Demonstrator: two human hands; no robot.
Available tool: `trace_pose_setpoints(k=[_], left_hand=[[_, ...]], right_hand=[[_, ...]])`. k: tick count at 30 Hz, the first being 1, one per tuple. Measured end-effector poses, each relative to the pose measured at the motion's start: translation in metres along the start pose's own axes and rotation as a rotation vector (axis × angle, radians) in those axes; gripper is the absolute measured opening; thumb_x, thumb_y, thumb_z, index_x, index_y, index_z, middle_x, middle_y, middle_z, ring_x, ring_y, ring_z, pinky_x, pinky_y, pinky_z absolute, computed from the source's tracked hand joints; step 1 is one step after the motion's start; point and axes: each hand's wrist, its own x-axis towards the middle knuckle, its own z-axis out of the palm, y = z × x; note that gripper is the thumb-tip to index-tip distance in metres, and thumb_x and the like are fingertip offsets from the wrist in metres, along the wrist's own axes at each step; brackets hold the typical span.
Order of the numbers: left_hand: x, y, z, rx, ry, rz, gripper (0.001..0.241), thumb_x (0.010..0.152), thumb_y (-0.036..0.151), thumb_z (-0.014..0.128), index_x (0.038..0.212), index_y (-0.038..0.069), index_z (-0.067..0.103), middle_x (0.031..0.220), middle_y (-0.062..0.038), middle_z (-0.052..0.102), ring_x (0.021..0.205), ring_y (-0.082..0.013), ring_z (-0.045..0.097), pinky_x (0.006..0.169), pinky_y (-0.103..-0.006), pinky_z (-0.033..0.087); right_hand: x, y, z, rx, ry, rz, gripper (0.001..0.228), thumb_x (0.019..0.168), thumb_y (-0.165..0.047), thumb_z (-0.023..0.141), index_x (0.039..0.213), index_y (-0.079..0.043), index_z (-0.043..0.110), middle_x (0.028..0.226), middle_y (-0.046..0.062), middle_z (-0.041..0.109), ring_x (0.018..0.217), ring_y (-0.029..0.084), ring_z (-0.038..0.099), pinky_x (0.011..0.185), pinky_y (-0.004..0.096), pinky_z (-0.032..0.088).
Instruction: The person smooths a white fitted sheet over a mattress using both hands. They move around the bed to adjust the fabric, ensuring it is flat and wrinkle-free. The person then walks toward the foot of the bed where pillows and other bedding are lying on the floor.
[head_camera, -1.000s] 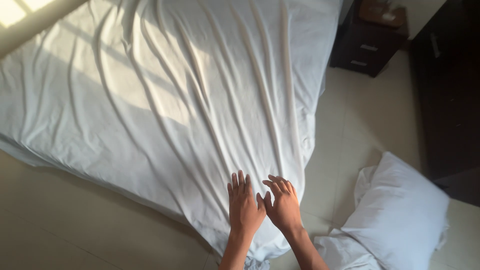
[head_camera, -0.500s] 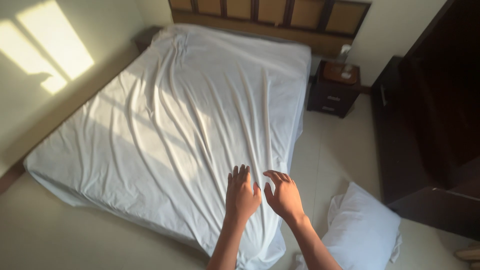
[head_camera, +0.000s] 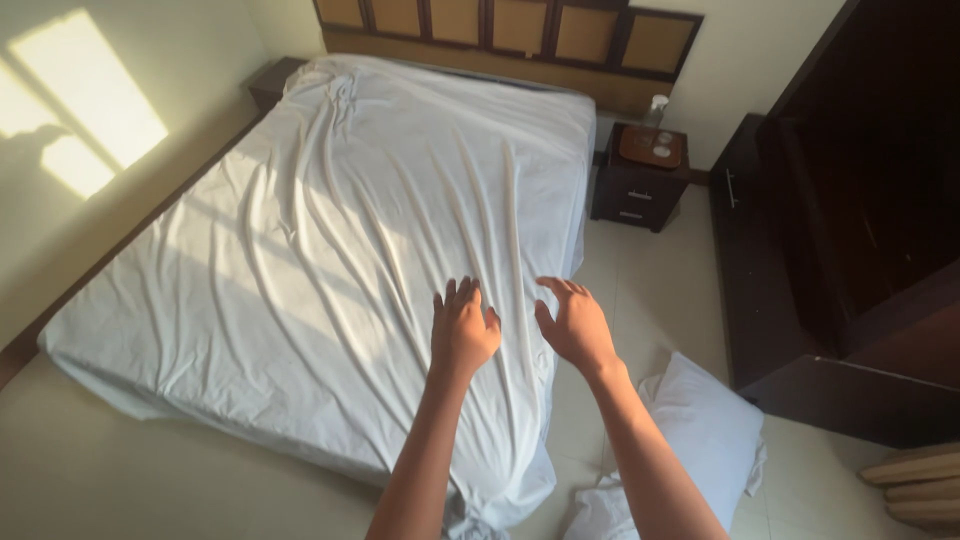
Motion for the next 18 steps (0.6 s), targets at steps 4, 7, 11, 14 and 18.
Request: trace_pose_setpoints(k=[4, 7, 11, 14, 18], left_hand=[[0.014, 0.005, 0.002, 0.033, -0.157, -0.025, 0.054, 0.089, 0.017, 0.063, 0.137, -0.006, 0.053, 0.145, -0.018, 0.054, 0.142, -0.0396, 0.042, 0.118, -0.0564, 0.029], [0.03, 0.009, 0.004, 0.011, -0.211, -0.053, 0.055, 0.092, 0.019, 0.061, 0.14, -0.003, 0.051, 0.148, -0.015, 0.052, 0.145, -0.037, 0.04, 0.121, -0.0544, 0.028], [0.046, 0.002, 0.022, -0.018, -0.169, -0.047, 0.056, 0.091, 0.019, 0.061, 0.141, -0.004, 0.051, 0.15, -0.018, 0.05, 0.146, -0.0386, 0.038, 0.121, -0.0556, 0.027], [0.062, 0.003, 0.032, -0.027, -0.134, -0.06, 0.056, 0.091, 0.018, 0.061, 0.141, -0.004, 0.051, 0.151, -0.019, 0.05, 0.146, -0.0387, 0.038, 0.121, -0.0558, 0.027], [0.091, -0.006, 0.068, -0.006, -0.107, -0.106, 0.058, 0.09, 0.019, 0.061, 0.142, -0.005, 0.05, 0.151, -0.02, 0.049, 0.147, -0.0398, 0.036, 0.121, -0.0569, 0.026]], right_hand=[[0.002, 0.001, 0.011, -0.005, 0.001, 0.092, 0.039, 0.089, -0.019, 0.068, 0.126, -0.007, 0.067, 0.125, 0.018, 0.07, 0.122, 0.038, 0.061, 0.102, 0.045, 0.049], [0.015, 0.01, 0.023, -0.048, -0.019, 0.017, 0.042, 0.088, -0.02, 0.069, 0.128, -0.007, 0.067, 0.126, 0.019, 0.07, 0.123, 0.038, 0.061, 0.105, 0.045, 0.049], [0.031, 0.013, 0.03, 0.029, -0.065, 0.109, 0.042, 0.089, -0.019, 0.067, 0.13, -0.008, 0.066, 0.13, 0.017, 0.069, 0.124, 0.036, 0.061, 0.104, 0.044, 0.049], [0.047, 0.03, 0.039, 0.053, -0.07, 0.076, 0.042, 0.09, -0.019, 0.066, 0.13, -0.007, 0.065, 0.13, 0.016, 0.069, 0.126, 0.036, 0.06, 0.105, 0.044, 0.048], [0.08, 0.054, 0.047, 0.05, -0.145, 0.065, 0.042, 0.089, -0.018, 0.067, 0.13, -0.007, 0.064, 0.131, 0.016, 0.068, 0.128, 0.036, 0.057, 0.106, 0.045, 0.046]])
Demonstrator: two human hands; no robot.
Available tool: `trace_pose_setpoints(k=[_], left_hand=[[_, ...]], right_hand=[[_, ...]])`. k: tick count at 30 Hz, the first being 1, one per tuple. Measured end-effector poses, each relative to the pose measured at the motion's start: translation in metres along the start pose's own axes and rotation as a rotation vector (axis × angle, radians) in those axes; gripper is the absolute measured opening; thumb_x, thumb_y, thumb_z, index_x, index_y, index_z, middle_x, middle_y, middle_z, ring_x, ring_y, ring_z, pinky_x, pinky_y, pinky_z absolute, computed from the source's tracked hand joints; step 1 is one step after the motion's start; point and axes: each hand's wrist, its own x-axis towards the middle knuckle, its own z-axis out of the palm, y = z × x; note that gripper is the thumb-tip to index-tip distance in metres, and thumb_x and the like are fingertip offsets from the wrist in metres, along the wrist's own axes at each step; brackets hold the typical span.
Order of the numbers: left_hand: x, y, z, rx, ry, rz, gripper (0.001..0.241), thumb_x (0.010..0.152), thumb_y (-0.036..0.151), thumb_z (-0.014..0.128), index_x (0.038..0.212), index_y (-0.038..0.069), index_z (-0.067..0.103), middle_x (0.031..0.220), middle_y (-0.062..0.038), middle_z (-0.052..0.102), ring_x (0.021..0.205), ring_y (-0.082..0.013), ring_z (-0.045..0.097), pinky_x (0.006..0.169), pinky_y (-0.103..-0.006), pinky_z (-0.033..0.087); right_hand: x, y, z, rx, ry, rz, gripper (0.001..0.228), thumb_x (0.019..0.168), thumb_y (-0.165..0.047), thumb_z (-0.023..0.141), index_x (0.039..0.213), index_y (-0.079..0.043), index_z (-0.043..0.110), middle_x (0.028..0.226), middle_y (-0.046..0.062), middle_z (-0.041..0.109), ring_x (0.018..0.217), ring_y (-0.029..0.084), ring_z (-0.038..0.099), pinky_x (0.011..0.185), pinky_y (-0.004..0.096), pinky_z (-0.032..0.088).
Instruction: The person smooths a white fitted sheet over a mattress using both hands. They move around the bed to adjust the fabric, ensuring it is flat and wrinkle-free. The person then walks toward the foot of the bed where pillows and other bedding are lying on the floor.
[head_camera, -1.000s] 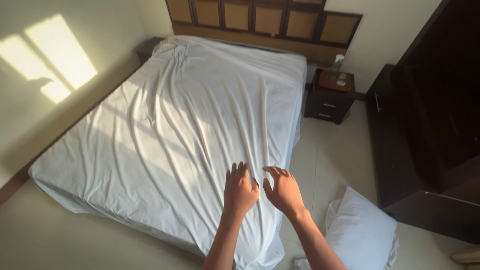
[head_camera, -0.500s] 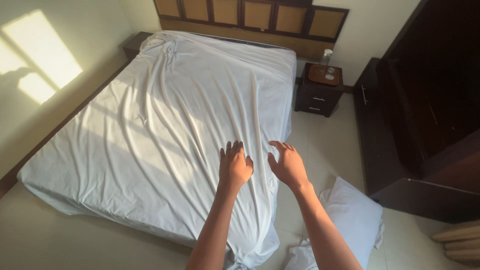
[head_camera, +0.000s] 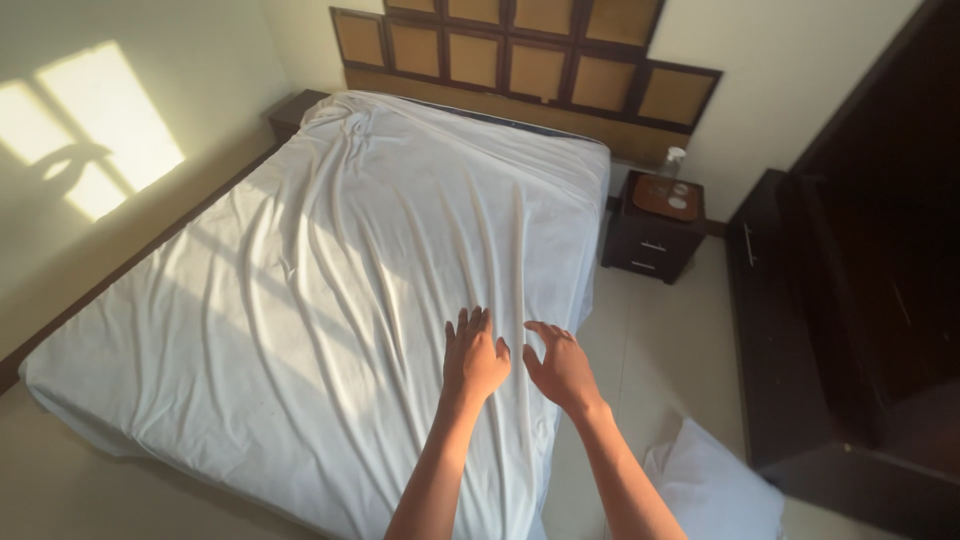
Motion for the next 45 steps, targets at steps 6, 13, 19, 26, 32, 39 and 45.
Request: trace_pose_setpoints(k=[6, 13, 19, 26, 32, 39, 45], left_hand=[[0.045, 0.015, 0.034, 0.009, 0.009, -0.079, 0.056, 0.091, 0.018, 0.061, 0.141, -0.005, 0.051, 0.151, -0.021, 0.049, 0.147, -0.0405, 0.036, 0.12, -0.0574, 0.027], [0.098, 0.058, 0.061, 0.033, -0.006, -0.118, 0.057, 0.089, 0.017, 0.062, 0.141, -0.005, 0.05, 0.151, -0.019, 0.05, 0.146, -0.0381, 0.037, 0.121, -0.0558, 0.026], [0.116, 0.061, 0.076, 0.046, 0.053, -0.076, 0.058, 0.09, 0.017, 0.061, 0.143, -0.005, 0.049, 0.152, -0.021, 0.048, 0.147, -0.0381, 0.036, 0.121, -0.0559, 0.025], [0.111, 0.056, 0.067, 0.028, 0.084, -0.072, 0.062, 0.089, 0.015, 0.06, 0.144, -0.007, 0.046, 0.154, -0.023, 0.045, 0.147, -0.0394, 0.035, 0.12, -0.057, 0.025], [0.111, 0.041, 0.065, 0.081, 0.049, -0.132, 0.063, 0.09, 0.019, 0.063, 0.145, -0.008, 0.045, 0.153, -0.025, 0.044, 0.146, -0.0438, 0.034, 0.12, -0.0579, 0.025], [0.161, 0.05, 0.082, 0.043, 0.114, -0.21, 0.057, 0.091, 0.018, 0.062, 0.143, 0.0, 0.05, 0.134, -0.015, 0.061, 0.135, -0.0326, 0.05, 0.119, -0.0602, 0.028], [0.23, 0.085, 0.122, 0.079, 0.163, -0.238, 0.055, 0.093, 0.021, 0.061, 0.144, 0.002, 0.051, 0.136, -0.014, 0.061, 0.135, -0.032, 0.051, 0.123, -0.0547, 0.032]], right_hand=[[0.063, 0.049, -0.001, 0.022, -0.059, -0.084, 0.044, 0.09, -0.018, 0.067, 0.132, -0.006, 0.063, 0.13, 0.017, 0.068, 0.127, 0.037, 0.059, 0.108, 0.045, 0.048], [0.116, 0.094, -0.03, -0.051, -0.021, -0.177, 0.048, 0.088, -0.016, 0.067, 0.135, -0.004, 0.06, 0.136, 0.016, 0.064, 0.131, 0.036, 0.054, 0.112, 0.046, 0.041], [0.136, 0.117, -0.037, -0.096, 0.033, -0.211, 0.052, 0.088, -0.015, 0.068, 0.138, -0.003, 0.057, 0.144, 0.022, 0.056, 0.139, 0.039, 0.046, 0.117, 0.048, 0.034], [0.125, 0.106, -0.03, -0.001, 0.082, -0.191, 0.054, 0.087, -0.015, 0.068, 0.139, -0.003, 0.057, 0.145, 0.023, 0.055, 0.14, 0.039, 0.046, 0.117, 0.048, 0.034], [0.132, 0.108, -0.02, 0.03, 0.045, -0.189, 0.053, 0.088, -0.015, 0.068, 0.139, -0.004, 0.058, 0.147, 0.022, 0.054, 0.141, 0.039, 0.045, 0.118, 0.048, 0.034], [0.19, 0.139, -0.031, 0.062, -0.001, -0.223, 0.054, 0.087, -0.015, 0.069, 0.138, -0.004, 0.059, 0.147, 0.023, 0.053, 0.138, 0.04, 0.046, 0.114, 0.048, 0.039], [0.283, 0.219, -0.053, 0.029, 0.043, -0.431, 0.051, 0.087, -0.016, 0.071, 0.135, -0.001, 0.061, 0.137, 0.027, 0.06, 0.132, 0.043, 0.053, 0.112, 0.047, 0.043]])
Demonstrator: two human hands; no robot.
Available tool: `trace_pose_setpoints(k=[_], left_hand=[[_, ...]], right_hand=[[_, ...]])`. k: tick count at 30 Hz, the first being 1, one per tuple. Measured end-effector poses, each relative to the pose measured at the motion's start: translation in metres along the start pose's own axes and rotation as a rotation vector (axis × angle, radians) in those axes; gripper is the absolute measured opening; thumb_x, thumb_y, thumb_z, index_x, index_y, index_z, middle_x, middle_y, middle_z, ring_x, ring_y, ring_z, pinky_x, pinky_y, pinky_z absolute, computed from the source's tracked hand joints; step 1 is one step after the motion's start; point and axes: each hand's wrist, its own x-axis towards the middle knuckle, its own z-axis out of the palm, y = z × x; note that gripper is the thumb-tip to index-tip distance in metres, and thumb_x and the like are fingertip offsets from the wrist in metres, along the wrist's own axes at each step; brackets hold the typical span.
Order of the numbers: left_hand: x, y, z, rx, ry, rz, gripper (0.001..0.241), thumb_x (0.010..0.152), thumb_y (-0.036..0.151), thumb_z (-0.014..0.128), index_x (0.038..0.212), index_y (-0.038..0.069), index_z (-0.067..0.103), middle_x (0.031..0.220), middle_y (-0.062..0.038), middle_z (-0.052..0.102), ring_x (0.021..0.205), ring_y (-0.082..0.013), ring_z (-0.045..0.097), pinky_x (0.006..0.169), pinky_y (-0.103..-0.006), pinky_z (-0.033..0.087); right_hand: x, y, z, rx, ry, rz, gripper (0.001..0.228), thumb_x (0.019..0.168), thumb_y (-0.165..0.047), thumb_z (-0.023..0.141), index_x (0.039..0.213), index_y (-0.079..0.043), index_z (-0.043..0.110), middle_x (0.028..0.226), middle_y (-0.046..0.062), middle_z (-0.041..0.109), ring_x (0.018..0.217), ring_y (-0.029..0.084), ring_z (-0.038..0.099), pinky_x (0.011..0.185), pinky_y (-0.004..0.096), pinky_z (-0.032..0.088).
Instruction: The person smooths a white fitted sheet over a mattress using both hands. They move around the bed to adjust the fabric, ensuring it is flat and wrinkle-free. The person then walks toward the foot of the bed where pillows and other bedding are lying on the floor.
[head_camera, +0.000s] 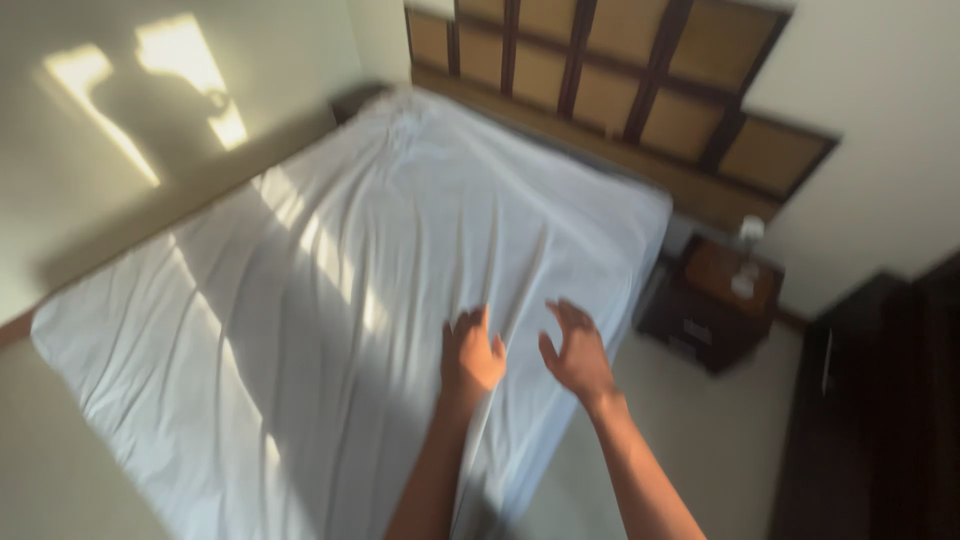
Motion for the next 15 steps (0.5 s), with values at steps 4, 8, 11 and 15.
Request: trace_pose_setpoints(k=[4, 8, 11, 15], left_hand=[[0.046, 0.031, 0.069, 0.035, 0.001, 0.019, 0.064, 0.087, 0.022, 0.066, 0.142, -0.004, 0.047, 0.148, -0.022, 0.051, 0.143, -0.0392, 0.039, 0.115, -0.06, 0.027], [0.072, 0.054, 0.094, 0.042, -0.08, -0.01, 0.068, 0.088, 0.022, 0.065, 0.147, -0.003, 0.044, 0.155, -0.023, 0.044, 0.149, -0.0383, 0.034, 0.12, -0.0603, 0.023], [0.078, 0.064, 0.101, 0.05, -0.108, -0.006, 0.07, 0.088, 0.024, 0.066, 0.148, -0.004, 0.042, 0.157, -0.023, 0.041, 0.15, -0.0385, 0.031, 0.121, -0.0605, 0.021], [0.101, 0.064, 0.113, 0.068, -0.133, -0.015, 0.073, 0.088, 0.024, 0.066, 0.15, -0.004, 0.038, 0.158, -0.023, 0.037, 0.151, -0.0382, 0.027, 0.122, -0.0579, 0.019]], right_hand=[[0.035, 0.052, -0.034, 0.049, -0.02, 0.016, 0.049, 0.087, -0.014, 0.071, 0.133, 0.0, 0.061, 0.135, 0.026, 0.063, 0.134, 0.041, 0.054, 0.111, 0.046, 0.043], [0.057, 0.083, -0.049, 0.007, -0.023, 0.029, 0.049, 0.086, -0.014, 0.072, 0.132, 0.0, 0.062, 0.135, 0.026, 0.063, 0.132, 0.041, 0.054, 0.112, 0.047, 0.042], [0.06, 0.101, -0.048, -0.004, -0.04, 0.062, 0.05, 0.086, -0.015, 0.072, 0.133, 0.0, 0.062, 0.136, 0.027, 0.061, 0.133, 0.042, 0.053, 0.113, 0.047, 0.041], [0.075, 0.118, -0.038, -0.023, -0.09, 0.102, 0.051, 0.088, -0.017, 0.071, 0.135, 0.0, 0.06, 0.14, 0.025, 0.059, 0.135, 0.042, 0.05, 0.112, 0.049, 0.039]])
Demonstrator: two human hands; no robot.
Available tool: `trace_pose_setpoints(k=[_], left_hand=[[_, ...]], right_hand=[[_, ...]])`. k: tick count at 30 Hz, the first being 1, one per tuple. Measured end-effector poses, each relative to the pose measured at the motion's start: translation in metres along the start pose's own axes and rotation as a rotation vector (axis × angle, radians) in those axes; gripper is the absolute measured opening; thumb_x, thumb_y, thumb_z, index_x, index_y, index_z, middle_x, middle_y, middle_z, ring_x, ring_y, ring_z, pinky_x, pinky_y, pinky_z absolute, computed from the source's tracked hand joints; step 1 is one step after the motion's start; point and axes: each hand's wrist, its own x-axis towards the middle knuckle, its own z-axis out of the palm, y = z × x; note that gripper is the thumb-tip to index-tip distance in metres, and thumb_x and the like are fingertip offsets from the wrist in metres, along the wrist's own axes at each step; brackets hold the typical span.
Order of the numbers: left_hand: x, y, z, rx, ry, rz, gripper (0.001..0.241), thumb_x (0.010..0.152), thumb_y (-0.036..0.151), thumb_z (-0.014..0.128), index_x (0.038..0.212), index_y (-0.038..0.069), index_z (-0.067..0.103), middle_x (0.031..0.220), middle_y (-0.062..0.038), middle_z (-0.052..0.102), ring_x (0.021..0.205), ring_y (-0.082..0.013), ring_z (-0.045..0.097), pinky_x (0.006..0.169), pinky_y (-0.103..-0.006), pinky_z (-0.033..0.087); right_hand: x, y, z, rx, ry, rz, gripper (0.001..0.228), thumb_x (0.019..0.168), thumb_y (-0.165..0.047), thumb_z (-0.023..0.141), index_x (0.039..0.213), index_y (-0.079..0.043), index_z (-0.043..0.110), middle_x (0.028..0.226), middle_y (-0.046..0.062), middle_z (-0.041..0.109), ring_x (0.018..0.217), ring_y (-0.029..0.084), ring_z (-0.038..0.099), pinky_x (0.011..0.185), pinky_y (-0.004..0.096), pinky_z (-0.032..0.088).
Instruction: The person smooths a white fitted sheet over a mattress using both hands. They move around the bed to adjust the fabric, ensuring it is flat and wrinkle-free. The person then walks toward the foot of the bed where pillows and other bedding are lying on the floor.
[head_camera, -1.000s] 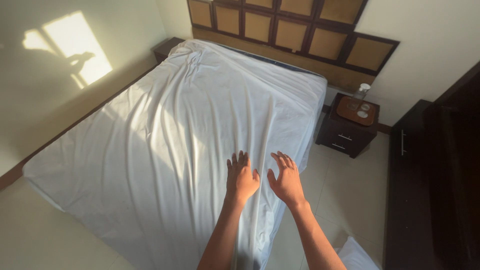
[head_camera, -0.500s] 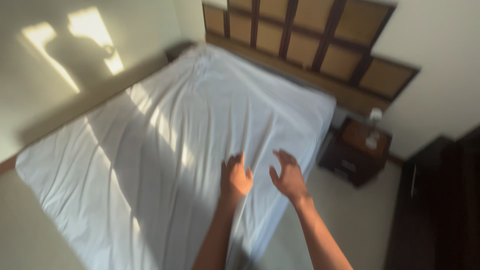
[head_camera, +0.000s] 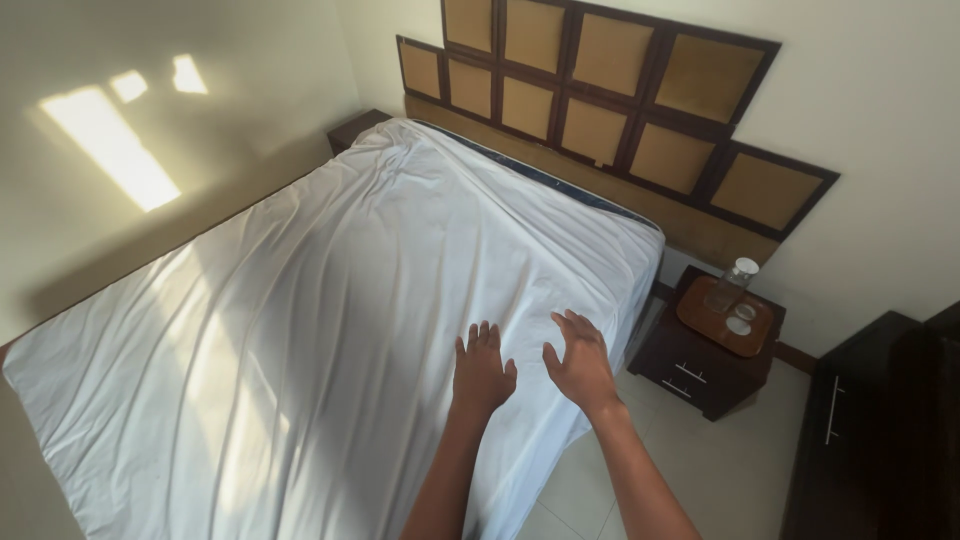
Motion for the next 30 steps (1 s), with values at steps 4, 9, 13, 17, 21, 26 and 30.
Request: trace_pose_setpoints(k=[4, 9, 13, 17, 21, 26, 30], left_hand=[[0.019, -0.008, -0.007, 0.021, -0.017, 0.0, 0.073, 0.089, 0.023, 0.066, 0.15, -0.004, 0.038, 0.158, -0.023, 0.037, 0.151, -0.0382, 0.028, 0.123, -0.0566, 0.018], [0.043, -0.024, -0.013, 0.028, 0.002, 0.032, 0.073, 0.087, 0.021, 0.067, 0.15, -0.006, 0.039, 0.157, -0.024, 0.04, 0.15, -0.039, 0.031, 0.124, -0.053, 0.02], [0.056, -0.033, -0.015, 0.014, 0.024, 0.017, 0.073, 0.086, 0.018, 0.069, 0.149, -0.006, 0.04, 0.156, -0.024, 0.041, 0.149, -0.0391, 0.032, 0.124, -0.0524, 0.021], [0.073, -0.03, -0.019, 0.004, 0.064, -0.013, 0.071, 0.086, 0.015, 0.071, 0.147, -0.006, 0.043, 0.153, -0.024, 0.046, 0.147, -0.039, 0.036, 0.123, -0.0523, 0.023], [0.101, -0.026, -0.004, -0.074, 0.155, -0.03, 0.06, 0.087, 0.011, 0.068, 0.143, -0.003, 0.053, 0.147, -0.02, 0.055, 0.143, -0.0347, 0.046, 0.124, -0.047, 0.03], [0.135, 0.01, 0.022, -0.07, 0.222, -0.089, 0.059, 0.086, 0.01, 0.068, 0.141, -0.005, 0.053, 0.146, -0.021, 0.056, 0.142, -0.0353, 0.046, 0.123, -0.0466, 0.03], [0.162, 0.046, 0.048, -0.058, 0.219, -0.138, 0.066, 0.086, 0.015, 0.07, 0.144, -0.007, 0.047, 0.15, -0.023, 0.05, 0.146, -0.0374, 0.039, 0.124, -0.0477, 0.024]], right_hand=[[0.014, -0.002, 0.011, 0.02, -0.014, 0.033, 0.052, 0.09, -0.018, 0.07, 0.137, 0.0, 0.058, 0.143, 0.025, 0.057, 0.137, 0.042, 0.048, 0.113, 0.05, 0.037], [0.034, -0.005, 0.026, 0.035, -0.003, 0.021, 0.051, 0.09, -0.018, 0.069, 0.137, 0.0, 0.058, 0.143, 0.024, 0.057, 0.137, 0.04, 0.049, 0.115, 0.049, 0.037], [0.046, -0.004, 0.034, 0.039, -0.014, 0.013, 0.052, 0.089, -0.018, 0.069, 0.137, -0.001, 0.058, 0.143, 0.024, 0.057, 0.137, 0.042, 0.048, 0.115, 0.049, 0.037], [0.066, 0.007, 0.04, 0.065, -0.056, 0.066, 0.053, 0.09, -0.02, 0.068, 0.139, -0.003, 0.057, 0.148, 0.023, 0.052, 0.139, 0.042, 0.043, 0.114, 0.049, 0.037], [0.092, 0.038, 0.045, 0.059, -0.085, 0.041, 0.055, 0.093, -0.022, 0.067, 0.143, -0.004, 0.055, 0.151, 0.021, 0.049, 0.143, 0.039, 0.04, 0.117, 0.05, 0.034], [0.13, 0.083, 0.031, 0.072, -0.128, -0.026, 0.054, 0.092, -0.022, 0.067, 0.142, -0.005, 0.054, 0.151, 0.021, 0.048, 0.142, 0.039, 0.04, 0.116, 0.049, 0.032], [0.167, 0.136, 0.019, 0.048, -0.103, -0.143, 0.055, 0.09, -0.023, 0.068, 0.14, -0.005, 0.055, 0.147, 0.021, 0.052, 0.141, 0.038, 0.043, 0.119, 0.05, 0.031]])
